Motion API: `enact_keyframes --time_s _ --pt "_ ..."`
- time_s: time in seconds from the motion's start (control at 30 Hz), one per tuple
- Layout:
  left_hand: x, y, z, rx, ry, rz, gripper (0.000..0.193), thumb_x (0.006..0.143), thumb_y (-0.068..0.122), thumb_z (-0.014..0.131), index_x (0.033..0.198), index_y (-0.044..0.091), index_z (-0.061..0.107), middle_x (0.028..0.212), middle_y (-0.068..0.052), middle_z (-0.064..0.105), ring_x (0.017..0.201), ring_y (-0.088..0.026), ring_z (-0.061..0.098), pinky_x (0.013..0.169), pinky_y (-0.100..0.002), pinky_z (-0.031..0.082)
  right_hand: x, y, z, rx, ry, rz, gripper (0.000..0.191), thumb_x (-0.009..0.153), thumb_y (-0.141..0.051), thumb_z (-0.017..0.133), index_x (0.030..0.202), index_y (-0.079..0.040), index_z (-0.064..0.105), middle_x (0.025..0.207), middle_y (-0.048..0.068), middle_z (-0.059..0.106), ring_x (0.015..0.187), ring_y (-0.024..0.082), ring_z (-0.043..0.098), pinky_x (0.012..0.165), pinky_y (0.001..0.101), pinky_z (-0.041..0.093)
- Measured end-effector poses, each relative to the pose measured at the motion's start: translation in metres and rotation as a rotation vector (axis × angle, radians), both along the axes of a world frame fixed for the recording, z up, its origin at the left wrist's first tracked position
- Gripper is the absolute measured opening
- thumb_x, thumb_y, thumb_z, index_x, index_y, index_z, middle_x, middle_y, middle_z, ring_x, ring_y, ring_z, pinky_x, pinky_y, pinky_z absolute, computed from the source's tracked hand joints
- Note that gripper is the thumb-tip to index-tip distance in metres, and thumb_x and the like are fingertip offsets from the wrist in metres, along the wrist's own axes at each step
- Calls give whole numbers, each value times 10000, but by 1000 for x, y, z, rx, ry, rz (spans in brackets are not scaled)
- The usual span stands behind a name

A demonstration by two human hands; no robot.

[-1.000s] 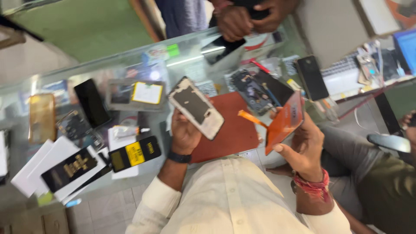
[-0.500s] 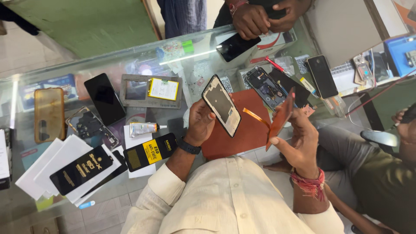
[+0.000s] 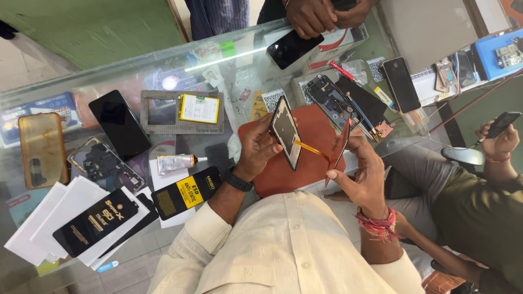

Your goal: The person applies adhesive to the edges of a disassembled phone frame using a small tube. They then handle a new screen assembly, remove protective film, and align it with the frame. The person also handles a battery and other phone parts on the workbench.

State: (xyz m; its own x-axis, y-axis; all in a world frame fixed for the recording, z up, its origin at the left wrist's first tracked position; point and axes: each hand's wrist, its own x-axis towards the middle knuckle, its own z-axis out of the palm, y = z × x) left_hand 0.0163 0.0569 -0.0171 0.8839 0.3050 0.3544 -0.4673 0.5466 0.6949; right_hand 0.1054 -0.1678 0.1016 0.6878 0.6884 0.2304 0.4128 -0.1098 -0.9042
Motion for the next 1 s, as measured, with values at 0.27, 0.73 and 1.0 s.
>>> enact_keyframes --time_s 0.27,0.73,1.0 --pt "2 -2 0 -7 -20 -4 658 965 154 786 1503 -50 467 1440 -107 499 1360 -230 556 1177 -393 488 2 -4 -7 55 104 25 612 851 -206 832 1338 68 581 1260 105 646 1253 207 612 1151 348 434" --pt "4 -7 3 25 -20 -1 687 933 181 809 1494 -33 476 1437 -100 529 1347 -215 569 1187 -385 475 2 -4 -9 18 72 15 633 837 -243 842 1329 76 602 1255 122 645 1234 223 633 1138 366 461" --pt "18 -18 21 262 181 92 643 920 154 806 1468 -34 526 1324 -70 609 1195 -161 606 1069 -345 522 29 -20 -37 141 539 80 716 829 -259 849 1378 101 564 1276 197 680 1201 277 674 1086 402 504"
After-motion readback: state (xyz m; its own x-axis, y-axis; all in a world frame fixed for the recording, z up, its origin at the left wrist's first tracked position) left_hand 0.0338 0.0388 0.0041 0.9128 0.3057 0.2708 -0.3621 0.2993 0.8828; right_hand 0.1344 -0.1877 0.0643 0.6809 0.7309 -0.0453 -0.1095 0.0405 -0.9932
